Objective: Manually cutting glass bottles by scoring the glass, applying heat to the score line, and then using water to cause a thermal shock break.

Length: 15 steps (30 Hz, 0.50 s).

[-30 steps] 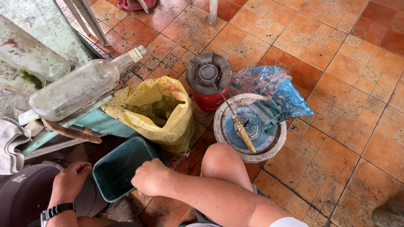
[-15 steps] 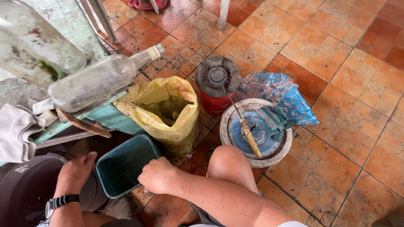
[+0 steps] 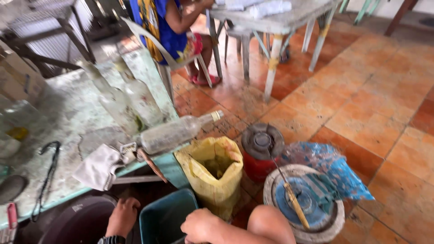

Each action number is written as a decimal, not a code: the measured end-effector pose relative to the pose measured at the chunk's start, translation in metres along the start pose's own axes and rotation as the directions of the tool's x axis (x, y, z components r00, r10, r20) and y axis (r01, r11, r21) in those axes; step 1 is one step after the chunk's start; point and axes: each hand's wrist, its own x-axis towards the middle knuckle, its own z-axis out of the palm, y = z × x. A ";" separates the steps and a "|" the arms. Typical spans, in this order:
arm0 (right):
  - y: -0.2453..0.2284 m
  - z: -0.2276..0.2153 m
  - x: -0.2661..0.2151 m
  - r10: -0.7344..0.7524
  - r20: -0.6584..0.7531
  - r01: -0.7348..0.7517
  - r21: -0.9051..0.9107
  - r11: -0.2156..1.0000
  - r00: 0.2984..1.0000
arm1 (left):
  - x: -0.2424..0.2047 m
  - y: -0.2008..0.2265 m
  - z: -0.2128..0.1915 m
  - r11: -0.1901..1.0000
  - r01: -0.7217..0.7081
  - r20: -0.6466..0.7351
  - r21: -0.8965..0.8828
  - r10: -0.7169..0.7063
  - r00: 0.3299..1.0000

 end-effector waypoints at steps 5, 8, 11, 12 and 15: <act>0.013 0.008 0.017 -0.084 0.073 0.081 0.052 0.995 0.994 | -0.007 0.004 -0.023 0.996 0.081 0.162 0.036 -0.086 0.983; 0.012 0.014 0.016 -0.074 0.068 0.072 0.037 0.997 0.995 | -0.009 -0.009 -0.020 0.991 0.131 0.243 0.012 -0.130 0.961; 0.021 0.023 0.020 -0.093 -0.029 0.094 0.056 0.994 0.995 | 0.004 -0.037 -0.005 0.997 0.072 0.141 -0.031 -0.067 0.988; 0.023 0.023 0.021 -0.080 -0.022 0.081 0.063 0.995 0.997 | 0.010 -0.044 -0.003 0.995 0.095 0.145 -0.032 -0.090 0.985; 0.027 0.027 0.025 -0.057 -0.020 0.058 0.043 0.997 0.998 | 0.012 -0.051 -0.004 0.990 0.136 0.148 -0.030 -0.131 0.980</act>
